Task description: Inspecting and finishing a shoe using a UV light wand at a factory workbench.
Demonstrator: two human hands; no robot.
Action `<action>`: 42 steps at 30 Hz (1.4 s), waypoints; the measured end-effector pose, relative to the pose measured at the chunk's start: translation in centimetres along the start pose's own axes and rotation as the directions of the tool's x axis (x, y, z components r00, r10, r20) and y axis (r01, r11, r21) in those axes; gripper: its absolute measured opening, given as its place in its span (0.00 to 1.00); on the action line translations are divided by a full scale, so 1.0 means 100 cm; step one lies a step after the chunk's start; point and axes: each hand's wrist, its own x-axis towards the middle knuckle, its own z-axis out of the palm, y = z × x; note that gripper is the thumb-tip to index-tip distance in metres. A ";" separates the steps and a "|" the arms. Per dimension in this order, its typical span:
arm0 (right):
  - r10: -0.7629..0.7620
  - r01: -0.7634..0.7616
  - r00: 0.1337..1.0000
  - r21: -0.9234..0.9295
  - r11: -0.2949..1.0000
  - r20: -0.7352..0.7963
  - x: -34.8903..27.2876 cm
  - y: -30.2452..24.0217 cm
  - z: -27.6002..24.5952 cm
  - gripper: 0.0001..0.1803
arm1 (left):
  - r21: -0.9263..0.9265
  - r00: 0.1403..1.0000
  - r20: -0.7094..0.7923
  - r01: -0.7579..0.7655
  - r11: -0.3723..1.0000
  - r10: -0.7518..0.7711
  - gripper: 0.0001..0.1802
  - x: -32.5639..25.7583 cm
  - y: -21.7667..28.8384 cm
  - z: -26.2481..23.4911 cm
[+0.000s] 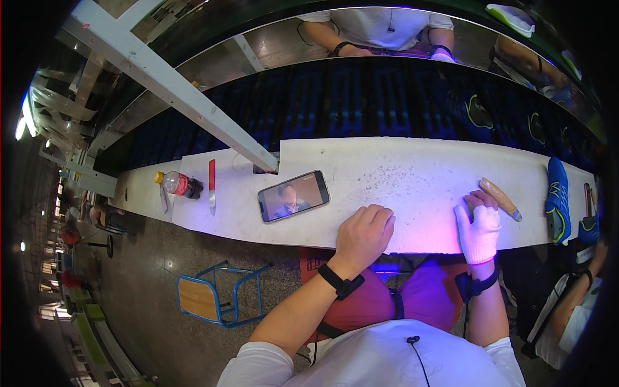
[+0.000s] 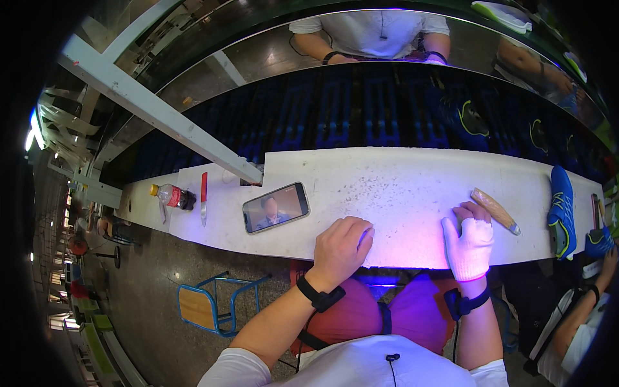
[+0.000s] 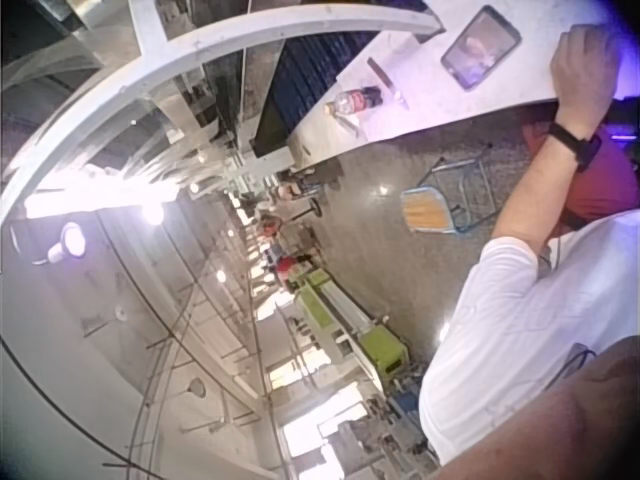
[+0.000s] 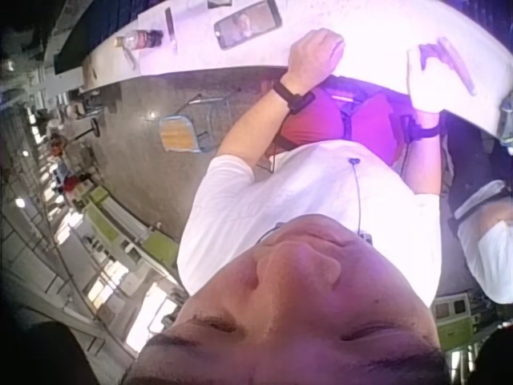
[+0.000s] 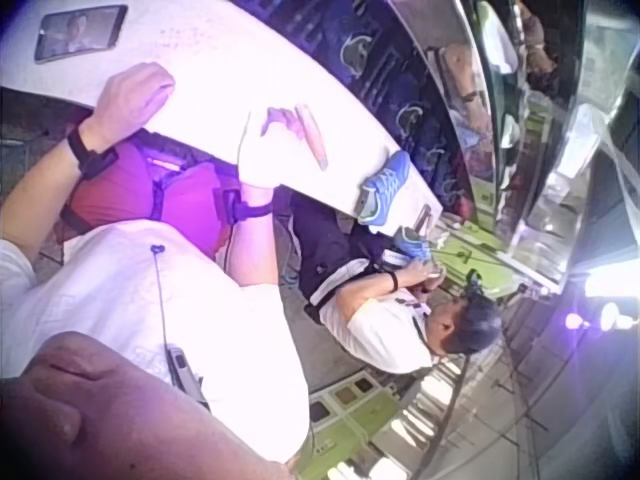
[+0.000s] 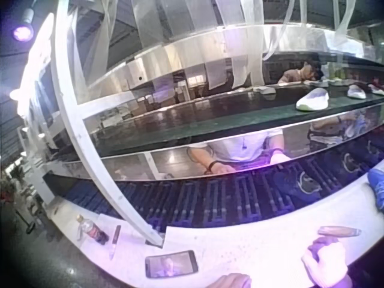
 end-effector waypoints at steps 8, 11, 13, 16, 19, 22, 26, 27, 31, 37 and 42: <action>-0.006 0.006 1.000 0.015 1.000 -0.007 0.001 -0.002 0.001 0.15 | 0.009 1.000 -0.007 -0.002 1.000 0.002 0.04 -0.001 -0.001 -0.001; 0.006 -0.006 1.000 -0.024 1.000 0.008 -0.001 0.000 0.000 0.15 | 0.011 1.000 -0.012 -0.010 1.000 0.010 0.04 -0.001 0.000 0.000; 0.003 -0.003 1.000 -0.017 1.000 0.010 -0.001 0.000 0.000 0.15 | 0.008 1.000 -0.006 -0.010 1.000 0.010 0.04 -0.001 0.000 0.000; 0.002 -0.002 1.000 -0.007 1.000 0.014 -0.001 0.000 0.000 0.15 | 0.013 1.000 -0.006 -0.006 1.000 0.006 0.05 -0.002 -0.001 0.000; -0.003 0.003 1.000 -0.011 1.000 0.014 -0.001 0.000 0.000 0.15 | -0.003 1.000 -0.011 -0.006 1.000 0.005 0.04 -0.001 0.001 -0.001; -0.003 0.003 1.000 -0.013 1.000 0.013 0.000 -0.001 0.000 0.15 | -0.008 1.000 -0.008 -0.003 1.000 0.003 0.03 -0.001 -0.001 -0.001; 0.013 -0.013 1.000 0.005 1.000 0.016 0.000 -0.003 0.000 0.15 | 0.007 1.000 0.008 -0.008 1.000 0.008 0.05 -0.003 -0.004 0.000; 0.014 -0.014 1.000 0.005 1.000 0.015 0.000 -0.002 0.000 0.15 | -0.001 1.000 0.020 -0.012 1.000 0.012 0.06 -0.003 -0.005 0.000; 0.001 -0.001 1.000 -0.009 1.000 0.009 0.001 -0.001 -0.001 0.15 | -0.008 0.999 0.037 -0.021 1.000 0.022 0.11 -0.003 -0.005 0.000; -0.008 0.008 1.000 -0.006 1.000 0.003 0.000 -0.002 -0.001 0.14 | 0.031 0.999 0.040 -0.033 0.999 0.032 0.14 -0.003 -0.003 -0.002; 0.000 0.000 1.000 0.008 1.000 -0.005 0.001 -0.002 0.000 0.14 | 0.023 1.000 0.021 -0.023 0.999 0.023 0.15 -0.002 -0.002 -0.001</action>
